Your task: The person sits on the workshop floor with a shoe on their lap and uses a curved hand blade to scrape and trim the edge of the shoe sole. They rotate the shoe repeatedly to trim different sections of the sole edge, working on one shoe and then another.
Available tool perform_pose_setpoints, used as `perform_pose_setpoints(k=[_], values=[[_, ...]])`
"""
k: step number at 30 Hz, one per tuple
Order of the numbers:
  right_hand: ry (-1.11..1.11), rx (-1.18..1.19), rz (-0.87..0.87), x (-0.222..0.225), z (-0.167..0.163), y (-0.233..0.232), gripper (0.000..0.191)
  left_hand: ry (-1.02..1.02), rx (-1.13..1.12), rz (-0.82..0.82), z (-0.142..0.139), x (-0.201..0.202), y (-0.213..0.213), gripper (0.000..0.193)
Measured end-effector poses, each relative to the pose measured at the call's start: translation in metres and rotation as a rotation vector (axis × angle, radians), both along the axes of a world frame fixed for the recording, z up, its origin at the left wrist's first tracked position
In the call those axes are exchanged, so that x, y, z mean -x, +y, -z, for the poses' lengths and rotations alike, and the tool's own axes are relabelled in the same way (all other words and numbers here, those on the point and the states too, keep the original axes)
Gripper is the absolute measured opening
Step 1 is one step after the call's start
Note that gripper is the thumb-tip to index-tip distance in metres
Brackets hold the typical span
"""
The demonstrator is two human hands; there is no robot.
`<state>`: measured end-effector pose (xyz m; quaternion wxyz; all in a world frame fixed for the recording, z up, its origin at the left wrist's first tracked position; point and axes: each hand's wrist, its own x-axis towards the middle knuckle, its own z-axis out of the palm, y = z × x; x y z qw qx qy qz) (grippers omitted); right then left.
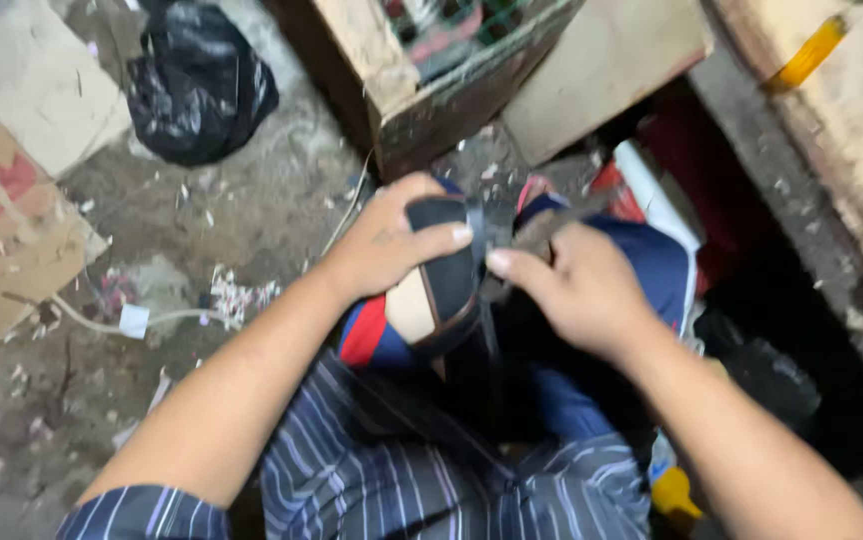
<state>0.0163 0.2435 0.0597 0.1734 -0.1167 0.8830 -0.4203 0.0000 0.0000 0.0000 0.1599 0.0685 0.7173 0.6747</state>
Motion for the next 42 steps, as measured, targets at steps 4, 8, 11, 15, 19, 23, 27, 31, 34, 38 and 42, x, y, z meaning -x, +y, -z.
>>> perform_pose_setpoints(k=[4, 8, 11, 15, 19, 23, 27, 31, 34, 38, 42], values=[[-0.345, 0.319, 0.352, -0.034, -0.011, -0.006, 0.026, -0.099, -0.264, -0.07, -0.009, -0.003, 0.002, 0.03], [-0.336, 0.595, 0.354, -0.046, -0.01, -0.012, 0.018, -0.323, -0.386, -0.145, -0.011, 0.019, 0.002, 0.033], [-0.219, 0.532, 0.313, -0.054, -0.01, -0.005, 0.018, -0.389, -0.237, -0.144, -0.011, 0.019, 0.013, 0.034], [-0.176, 0.509, 0.371, -0.053, -0.001, 0.001, 0.019, -0.353, -0.289, -0.178, -0.003, 0.013, 0.013, 0.032], [-0.226, 0.721, 0.423, -0.039, 0.017, 0.004, 0.022, -0.334, -0.253, -0.17, 0.005, 0.01, 0.011, 0.036], [-0.195, 0.675, 0.358, -0.032, 0.035, -0.018, 0.02, -0.169, -0.088, -0.183, 0.008, 0.01, 0.01, 0.046], [-0.041, 0.405, 0.198, -0.011, 0.027, -0.016, 0.032, -0.027, 0.339, -0.218, -0.01, 0.016, 0.015, 0.052], [0.082, 0.135, 0.177, -0.005, 0.021, -0.005, 0.042, 0.051, 0.475, -0.232, -0.029, 0.025, 0.018, 0.056], [-0.006, 0.246, 0.154, -0.007, 0.02, 0.008, 0.038, 0.066, 0.458, -0.193, -0.038, 0.022, 0.022, 0.057], [-0.217, 0.57, 0.368, -0.01, 0.027, 0.01, 0.025, -0.012, 0.376, -0.176, -0.038, 0.017, 0.025, 0.054], [-0.126, 0.705, 0.396, 0.009, 0.035, -0.005, 0.027, 0.117, 0.513, -0.204, -0.035, 0.033, 0.029, 0.055]])
